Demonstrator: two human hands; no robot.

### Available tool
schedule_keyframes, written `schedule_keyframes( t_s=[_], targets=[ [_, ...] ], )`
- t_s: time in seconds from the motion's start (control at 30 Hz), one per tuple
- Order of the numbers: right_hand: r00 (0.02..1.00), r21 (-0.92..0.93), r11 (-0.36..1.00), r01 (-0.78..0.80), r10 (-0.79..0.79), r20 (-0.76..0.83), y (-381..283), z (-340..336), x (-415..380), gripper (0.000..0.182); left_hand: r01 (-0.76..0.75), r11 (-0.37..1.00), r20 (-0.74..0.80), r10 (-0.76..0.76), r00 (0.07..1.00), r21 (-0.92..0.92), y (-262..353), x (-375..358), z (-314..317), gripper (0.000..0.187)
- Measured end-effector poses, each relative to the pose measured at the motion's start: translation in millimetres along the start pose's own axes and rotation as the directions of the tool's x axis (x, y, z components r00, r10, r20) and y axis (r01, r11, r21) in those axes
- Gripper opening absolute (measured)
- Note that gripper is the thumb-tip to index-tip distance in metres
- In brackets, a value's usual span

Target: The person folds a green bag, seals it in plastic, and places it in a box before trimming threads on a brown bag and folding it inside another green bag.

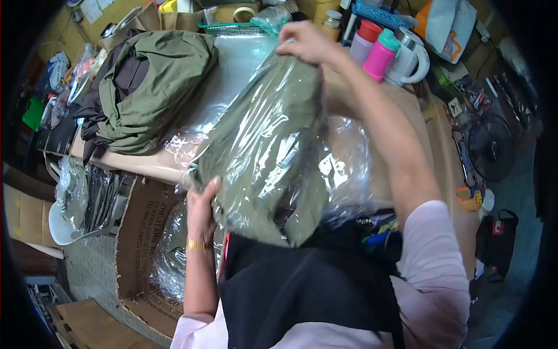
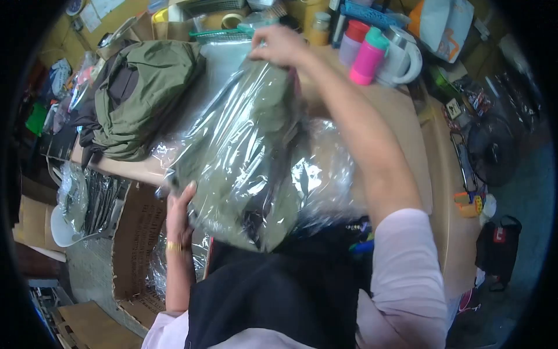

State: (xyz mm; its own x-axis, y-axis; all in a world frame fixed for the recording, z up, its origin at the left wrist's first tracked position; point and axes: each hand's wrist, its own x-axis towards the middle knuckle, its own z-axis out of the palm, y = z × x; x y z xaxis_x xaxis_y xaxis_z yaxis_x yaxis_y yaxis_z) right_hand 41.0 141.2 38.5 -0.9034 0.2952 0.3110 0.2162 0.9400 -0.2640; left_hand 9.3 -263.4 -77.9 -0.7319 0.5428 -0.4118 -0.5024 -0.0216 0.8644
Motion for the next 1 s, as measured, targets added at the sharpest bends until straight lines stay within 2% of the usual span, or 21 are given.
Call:
schedule_keyframes(
  t_s=[0.03, 0.07, 0.1, 0.13, 0.17, 0.2, 0.27, 0.33, 0.4, 0.53, 0.57, 0.63, 0.67, 0.7, 0.73, 0.8, 0.83, 0.87, 0.93, 0.97, 1.0],
  targets=[
    [0.988, -0.100, 0.993, 0.056, -0.069, -0.137, -5.4, 18.5, -9.3, 0.038, -0.076, 0.980, 0.127, 0.101, 0.987, -0.186, -28.4, 29.8, -12.5, 0.051],
    [0.949, -0.224, 0.970, 0.098, -0.159, -0.271, -15.4, 22.5, -18.9, 0.039, -0.123, 0.973, 0.090, 0.143, 0.986, -0.196, -32.1, 32.3, -9.5, 0.045],
    [0.959, -0.109, 0.992, 0.065, -0.092, -0.267, -27.4, 14.1, -30.0, 0.048, -0.169, 0.956, 0.075, 0.192, 0.979, -0.239, -35.6, 35.8, -8.7, 0.044],
    [0.960, -0.116, 0.992, 0.054, -0.083, -0.267, -24.4, 12.5, -40.5, 0.048, -0.201, 0.939, 0.047, 0.222, 0.974, -0.281, -42.3, 33.6, -12.6, 0.043],
    [0.987, 0.072, 0.997, 0.021, -0.010, -0.159, -21.0, 12.1, -52.4, 0.053, -0.108, 0.937, 0.076, 0.140, 0.987, -0.331, -45.9, 30.6, -22.1, 0.043],
    [0.998, 0.254, 0.967, -0.025, 0.037, -0.042, -19.6, 11.0, -63.2, 0.057, -0.108, 0.937, 0.074, 0.140, 0.987, -0.333, -51.9, 26.2, -27.3, 0.043],
    [0.994, 0.012, 0.994, -0.111, 0.111, 0.003, -11.2, 33.4, -106.0, 0.057, -0.060, 0.893, 0.019, 0.077, 0.997, -0.446, -58.6, 26.1, -36.0, 0.042],
    [0.943, -0.105, 0.946, -0.307, 0.288, -0.170, 9.5, 73.9, -146.5, 0.053, -0.075, 0.886, 0.001, 0.085, 0.996, -0.457, -64.3, 29.2, -41.8, 0.041],
    [0.894, 0.040, 0.894, -0.447, 0.447, -0.005, 30.1, 89.4, -167.1, 0.051, -0.114, 0.906, -0.030, 0.112, 0.993, -0.407, -70.7, 29.1, -44.4, 0.039],
    [0.860, 0.107, 0.854, -0.509, 0.509, 0.032, 36.3, 105.1, -176.4, 0.057, -0.101, 0.909, -0.045, 0.090, 0.995, -0.404, -72.3, 33.6, -40.4, 0.038],
    [0.850, 0.112, 0.843, -0.527, 0.521, 0.080, 36.2, 102.3, -174.2, 0.053, -0.039, 0.899, 0.009, 0.047, 0.999, -0.436, -73.2, 37.5, -44.8, 0.042],
    [0.844, 0.118, 0.837, -0.534, 0.523, 0.118, 38.2, 90.8, -165.2, 0.049, -0.016, 0.885, 0.039, 0.039, 0.999, -0.464, -71.2, 38.5, -44.0, 0.043],
    [0.830, 0.580, 0.604, -0.546, 0.484, 0.278, 40.2, 82.9, -163.5, 0.048, 0.010, 0.871, 0.061, 0.023, 0.998, -0.492, -70.1, 36.9, -43.8, 0.044],
    [0.838, 0.857, 0.171, -0.487, 0.368, 0.403, 40.9, 77.9, -162.5, 0.046, 0.018, 0.822, 0.123, 0.063, 0.990, -0.569, -71.6, 34.0, -44.4, 0.052],
    [0.838, 0.856, 0.170, -0.489, 0.365, 0.406, 29.1, 69.7, -161.7, 0.046, 0.017, 0.821, 0.118, 0.062, 0.991, -0.570, -73.9, 23.4, -41.5, 0.052],
    [0.818, 0.908, -0.105, -0.407, 0.401, 0.413, 0.9, 52.4, -159.3, 0.042, 0.086, 0.775, 0.168, 0.027, 0.985, -0.627, -82.3, -6.1, -28.3, 0.059],
    [0.805, 0.901, -0.020, -0.433, 0.441, 0.397, 11.2, 65.4, -158.0, 0.037, 0.177, 0.873, 0.233, -0.075, 0.969, -0.454, -97.7, -20.1, -28.3, 0.060],
    [0.806, 0.901, -0.021, -0.433, 0.440, 0.397, 17.5, 73.7, -157.2, 0.037, 0.261, 0.930, 0.275, -0.189, 0.943, -0.259, -111.8, -32.0, -25.7, 0.063],
    [0.819, 0.877, 0.183, -0.445, 0.478, 0.316, 25.7, 87.2, -157.6, 0.042, 0.256, 0.966, 0.237, -0.257, 0.937, 0.035, -111.3, -53.9, -0.7, 0.063],
    [0.818, 0.874, 0.179, -0.451, 0.474, 0.325, 30.0, 92.0, -159.6, 0.042, 0.217, 0.965, 0.273, -0.171, 0.947, -0.147, -119.4, -49.9, 0.2, 0.061],
    [0.799, 0.867, 0.135, -0.479, 0.476, 0.367, 35.3, 94.1, -160.8, 0.042, 0.218, 0.964, 0.267, -0.172, 0.948, -0.151, -118.3, -44.8, -2.5, 0.061]
  ],
)
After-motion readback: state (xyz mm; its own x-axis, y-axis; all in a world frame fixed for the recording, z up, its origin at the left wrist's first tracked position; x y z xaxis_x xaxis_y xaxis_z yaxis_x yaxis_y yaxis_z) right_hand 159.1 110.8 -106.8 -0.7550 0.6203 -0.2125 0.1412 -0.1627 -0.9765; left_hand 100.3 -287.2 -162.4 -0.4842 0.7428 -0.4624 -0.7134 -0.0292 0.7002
